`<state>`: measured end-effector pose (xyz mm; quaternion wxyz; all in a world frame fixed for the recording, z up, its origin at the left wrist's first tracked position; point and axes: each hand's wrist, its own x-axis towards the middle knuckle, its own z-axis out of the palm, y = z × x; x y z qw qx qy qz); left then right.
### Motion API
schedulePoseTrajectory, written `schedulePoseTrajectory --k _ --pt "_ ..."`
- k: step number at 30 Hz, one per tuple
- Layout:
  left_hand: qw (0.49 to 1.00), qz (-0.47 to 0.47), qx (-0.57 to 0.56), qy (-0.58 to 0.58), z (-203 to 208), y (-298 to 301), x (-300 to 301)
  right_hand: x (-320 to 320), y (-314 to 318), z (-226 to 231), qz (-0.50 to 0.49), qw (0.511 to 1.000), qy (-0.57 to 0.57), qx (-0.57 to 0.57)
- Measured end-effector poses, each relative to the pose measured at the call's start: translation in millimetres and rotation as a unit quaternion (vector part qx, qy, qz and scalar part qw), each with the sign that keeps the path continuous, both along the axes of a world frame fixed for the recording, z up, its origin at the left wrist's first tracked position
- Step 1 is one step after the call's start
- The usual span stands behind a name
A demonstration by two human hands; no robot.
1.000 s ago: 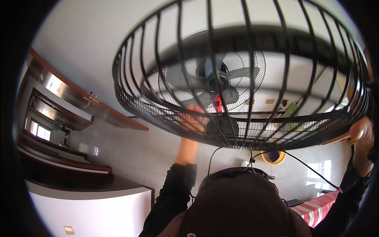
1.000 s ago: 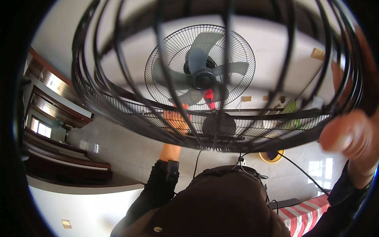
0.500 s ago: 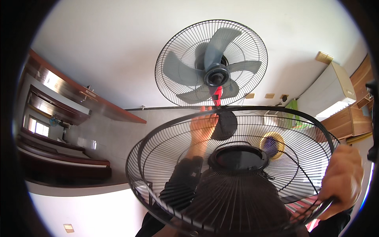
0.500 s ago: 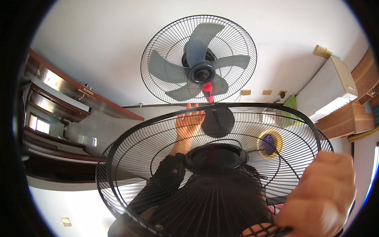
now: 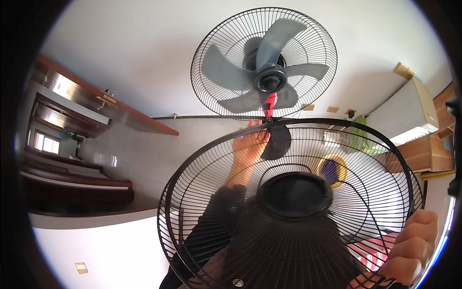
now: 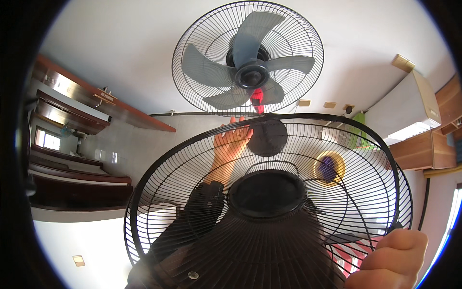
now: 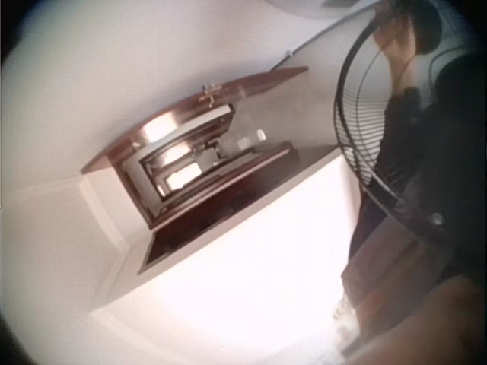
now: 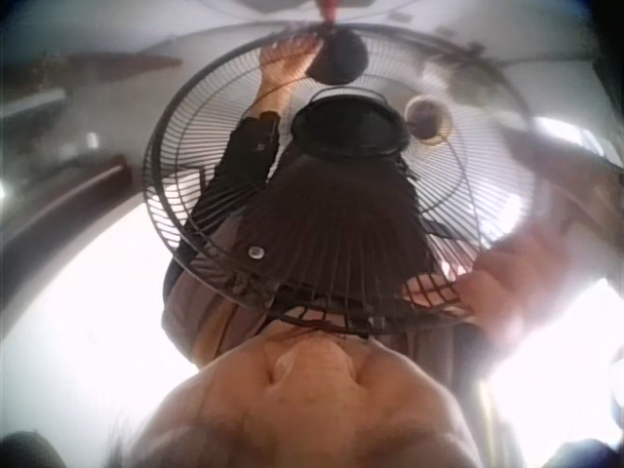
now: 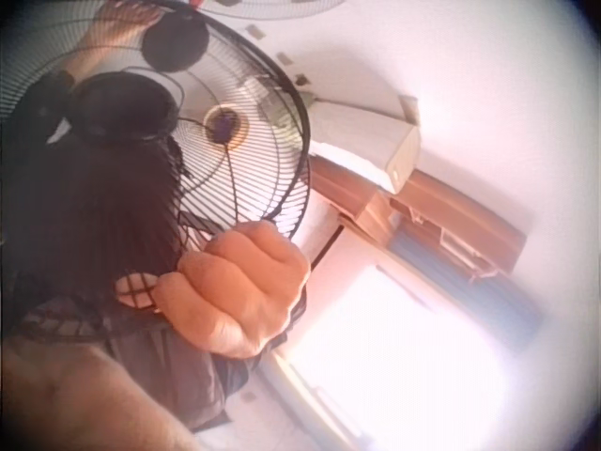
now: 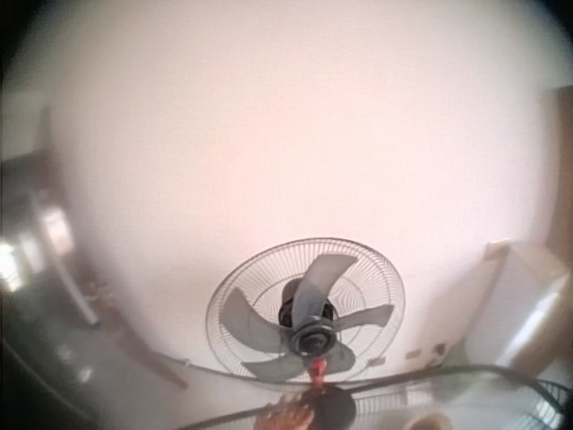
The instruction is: The person assembles a standing fan by attaching the front grille, then uses a screwdriver to tighten a screw on the fan's neck. They then reattach the front grille and adjust the fan's position.
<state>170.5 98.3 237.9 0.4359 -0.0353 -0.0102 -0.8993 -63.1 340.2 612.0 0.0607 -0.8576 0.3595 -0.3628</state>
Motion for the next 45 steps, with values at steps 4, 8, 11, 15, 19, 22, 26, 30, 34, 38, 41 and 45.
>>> schedulePoseTrajectory --k 4,8,11,15,19,22,26,30,34,38,41,45 --pt "1.000 -0.001 0.005 0.002 -1 -1 2 -11 -2 0 0.027 1.000 0.008 -0.001" --pt "0.999 0.004 -0.049 0.013 -5 -5 1 -5 11 2 -0.060 0.997 0.036 0.039" --pt "0.998 0.001 -0.050 0.023 -10 -7 1 11 25 -10 -0.221 0.974 0.040 0.001" --pt "0.998 -0.003 -0.059 0.021 -14 -7 0 2 28 -11 -0.191 0.979 0.067 0.014" --pt "0.999 -0.006 -0.050 0.015 -13 -6 -1 -4 23 -15 -0.172 0.984 0.048 -0.011" --pt "0.999 -0.009 -0.050 0.016 -10 -6 -1 -2 19 -17 -0.183 0.983 0.028 -0.018" --pt "0.997 -0.015 -0.067 0.036 -10 -6 0 3 19 -14 -0.199 0.979 0.042 -0.013" --pt "0.996 -0.013 -0.063 0.060 -15 -8 -1 2 15 -17 -0.193 0.980 0.029 -0.038" --pt "0.995 -0.013 -0.060 0.075 -24 -10 -1 2 11 -30 -0.214 0.973 -0.014 -0.086" --pt "0.992 -0.027 -0.087 0.086 -28 -10 -3 -2 12 -29 -0.207 0.975 -0.004 -0.081" --pt "0.993 -0.024 -0.083 0.074 -23 -9 -5 -5 14 -24 -0.198 0.979 0.015 -0.053" --pt "0.995 -0.031 -0.065 0.068 -13 -6 -6 -5 15 -28 -0.210 0.975 -0.016 -0.073"
